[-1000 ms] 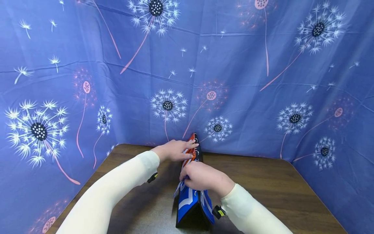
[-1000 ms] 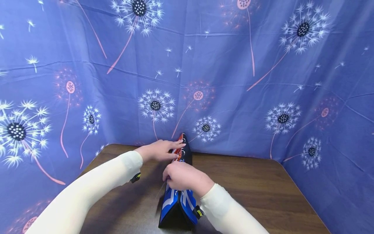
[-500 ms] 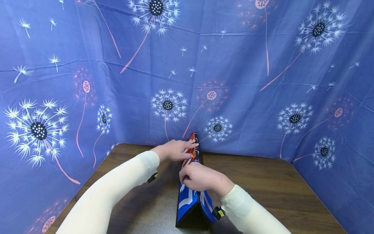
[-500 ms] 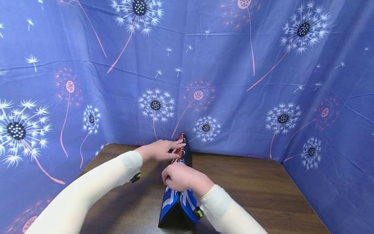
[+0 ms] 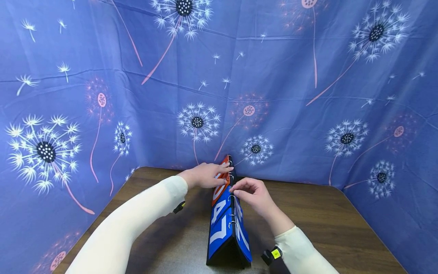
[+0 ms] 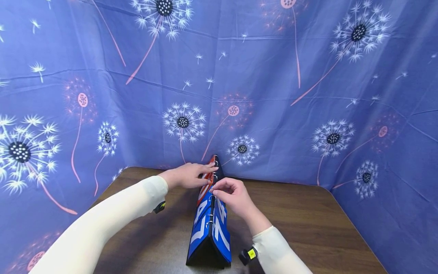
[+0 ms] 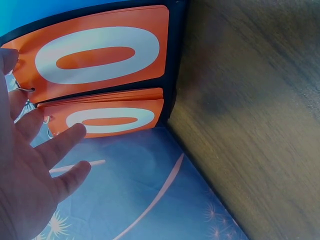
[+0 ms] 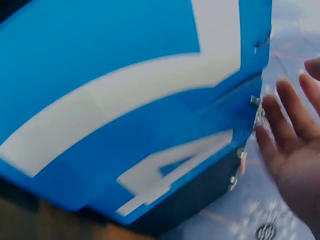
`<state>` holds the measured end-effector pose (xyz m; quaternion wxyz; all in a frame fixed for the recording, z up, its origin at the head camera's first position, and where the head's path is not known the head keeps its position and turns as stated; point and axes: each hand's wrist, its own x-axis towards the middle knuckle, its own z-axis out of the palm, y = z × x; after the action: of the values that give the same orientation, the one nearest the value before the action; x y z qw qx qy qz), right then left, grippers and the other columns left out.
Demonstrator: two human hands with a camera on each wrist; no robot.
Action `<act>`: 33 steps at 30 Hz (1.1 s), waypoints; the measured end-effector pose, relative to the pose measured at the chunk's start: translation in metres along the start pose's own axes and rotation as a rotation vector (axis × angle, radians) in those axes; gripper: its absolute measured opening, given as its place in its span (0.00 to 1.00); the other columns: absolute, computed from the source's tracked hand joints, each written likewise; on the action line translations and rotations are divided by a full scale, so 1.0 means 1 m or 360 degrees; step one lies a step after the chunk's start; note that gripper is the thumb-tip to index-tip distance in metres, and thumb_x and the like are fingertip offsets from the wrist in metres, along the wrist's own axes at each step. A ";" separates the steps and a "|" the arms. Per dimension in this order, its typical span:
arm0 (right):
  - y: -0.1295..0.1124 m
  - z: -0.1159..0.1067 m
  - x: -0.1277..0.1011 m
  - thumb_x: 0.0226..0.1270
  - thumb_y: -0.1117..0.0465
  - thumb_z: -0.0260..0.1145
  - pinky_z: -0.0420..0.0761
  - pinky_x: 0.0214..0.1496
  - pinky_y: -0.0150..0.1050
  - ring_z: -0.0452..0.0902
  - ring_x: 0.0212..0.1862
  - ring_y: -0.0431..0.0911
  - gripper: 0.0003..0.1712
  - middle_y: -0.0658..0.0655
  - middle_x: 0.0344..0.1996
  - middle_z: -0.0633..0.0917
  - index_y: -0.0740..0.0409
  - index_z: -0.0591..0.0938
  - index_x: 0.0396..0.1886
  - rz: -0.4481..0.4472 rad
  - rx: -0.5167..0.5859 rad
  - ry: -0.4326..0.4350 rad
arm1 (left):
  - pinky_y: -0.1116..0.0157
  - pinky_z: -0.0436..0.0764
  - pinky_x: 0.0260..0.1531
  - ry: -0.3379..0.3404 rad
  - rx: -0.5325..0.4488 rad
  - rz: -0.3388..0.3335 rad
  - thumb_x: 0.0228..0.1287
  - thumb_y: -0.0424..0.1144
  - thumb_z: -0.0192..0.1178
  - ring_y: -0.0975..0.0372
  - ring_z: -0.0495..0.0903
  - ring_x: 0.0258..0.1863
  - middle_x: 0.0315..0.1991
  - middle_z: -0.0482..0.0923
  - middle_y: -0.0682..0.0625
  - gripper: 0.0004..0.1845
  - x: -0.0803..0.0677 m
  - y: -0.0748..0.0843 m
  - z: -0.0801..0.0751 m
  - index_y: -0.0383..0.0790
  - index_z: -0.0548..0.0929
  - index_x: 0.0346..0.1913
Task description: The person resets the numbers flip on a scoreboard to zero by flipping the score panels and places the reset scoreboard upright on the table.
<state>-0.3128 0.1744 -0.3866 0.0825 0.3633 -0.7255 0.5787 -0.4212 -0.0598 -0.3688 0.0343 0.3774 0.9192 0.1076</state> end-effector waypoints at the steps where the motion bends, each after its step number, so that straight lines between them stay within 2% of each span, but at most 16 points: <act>1: 0.005 -0.002 -0.003 0.69 0.70 0.66 0.86 0.43 0.34 0.86 0.39 0.41 0.06 0.56 0.37 0.90 0.68 0.85 0.43 0.0055 0.0001 0.0079 | 0.43 0.60 0.78 -0.0001 -0.0006 -0.0004 0.75 0.63 0.50 0.55 0.59 0.81 0.84 0.48 0.61 0.34 0.000 0.000 0.000 0.70 0.57 0.80; 4: 0.020 -0.008 -0.011 0.69 0.66 0.69 0.85 0.45 0.33 0.84 0.40 0.38 0.10 0.52 0.39 0.89 0.67 0.85 0.46 0.0255 -0.0029 0.0235 | 0.43 0.59 0.79 0.0001 -0.0002 0.0000 0.75 0.64 0.50 0.55 0.58 0.82 0.84 0.48 0.60 0.34 0.000 0.000 0.000 0.73 0.56 0.80; 7: 0.039 -0.010 -0.019 0.70 0.62 0.70 0.84 0.51 0.32 0.84 0.46 0.41 0.16 0.62 0.47 0.87 0.66 0.83 0.53 0.0460 -0.0016 0.0256 | 0.43 0.59 0.78 0.0010 0.0005 0.0001 0.74 0.64 0.50 0.55 0.58 0.82 0.84 0.49 0.60 0.34 0.000 0.001 0.000 0.75 0.55 0.79; 10: 0.058 -0.012 -0.026 0.71 0.58 0.69 0.83 0.55 0.34 0.83 0.52 0.45 0.22 0.69 0.55 0.84 0.65 0.79 0.59 0.0614 -0.0042 0.0169 | 0.44 0.60 0.78 0.0013 0.0014 -0.0008 0.74 0.64 0.50 0.55 0.59 0.82 0.84 0.49 0.60 0.34 0.000 0.001 -0.001 0.74 0.55 0.79; 12: 0.069 -0.013 -0.030 0.72 0.56 0.69 0.85 0.55 0.37 0.83 0.53 0.47 0.25 0.69 0.57 0.82 0.65 0.78 0.62 0.0686 -0.0053 0.0094 | 0.43 0.60 0.78 0.0013 0.0019 -0.0015 0.74 0.64 0.50 0.55 0.59 0.82 0.84 0.49 0.61 0.34 0.000 0.001 -0.001 0.73 0.56 0.80; 16: 0.084 -0.014 -0.036 0.72 0.52 0.69 0.87 0.53 0.46 0.83 0.51 0.49 0.24 0.64 0.55 0.83 0.61 0.78 0.60 0.0821 -0.0050 -0.0008 | 0.43 0.60 0.78 -0.0001 0.0018 -0.0017 0.74 0.64 0.49 0.55 0.58 0.82 0.84 0.48 0.61 0.34 -0.001 0.001 -0.001 0.73 0.55 0.80; 19: 0.088 -0.015 -0.040 0.70 0.49 0.70 0.88 0.52 0.48 0.83 0.50 0.49 0.23 0.61 0.52 0.85 0.57 0.80 0.57 0.0908 -0.0055 -0.0035 | 0.43 0.61 0.78 -0.0005 0.0004 -0.0014 0.74 0.64 0.50 0.54 0.58 0.82 0.84 0.48 0.60 0.35 -0.002 0.002 -0.001 0.71 0.56 0.80; 26: 0.091 -0.018 -0.044 0.69 0.47 0.71 0.86 0.45 0.44 0.81 0.45 0.50 0.21 0.58 0.45 0.86 0.56 0.84 0.52 0.0955 -0.0129 -0.0067 | 0.43 0.62 0.78 0.0002 -0.0025 -0.0015 0.74 0.64 0.50 0.53 0.59 0.82 0.84 0.49 0.58 0.36 -0.003 0.004 -0.002 0.67 0.58 0.81; 33: 0.097 -0.024 -0.048 0.72 0.50 0.69 0.84 0.38 0.41 0.83 0.34 0.48 0.18 0.53 0.32 0.87 0.62 0.83 0.42 0.0931 -0.0084 -0.0052 | 0.43 0.62 0.78 -0.0010 -0.0002 -0.0034 0.74 0.64 0.50 0.54 0.59 0.82 0.84 0.48 0.61 0.34 -0.003 0.004 -0.001 0.73 0.55 0.80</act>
<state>-0.3460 0.2234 -0.4809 -0.0901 0.1458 -0.8155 0.5528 -0.4168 -0.0593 -0.3667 0.0385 0.3678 0.9229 0.1067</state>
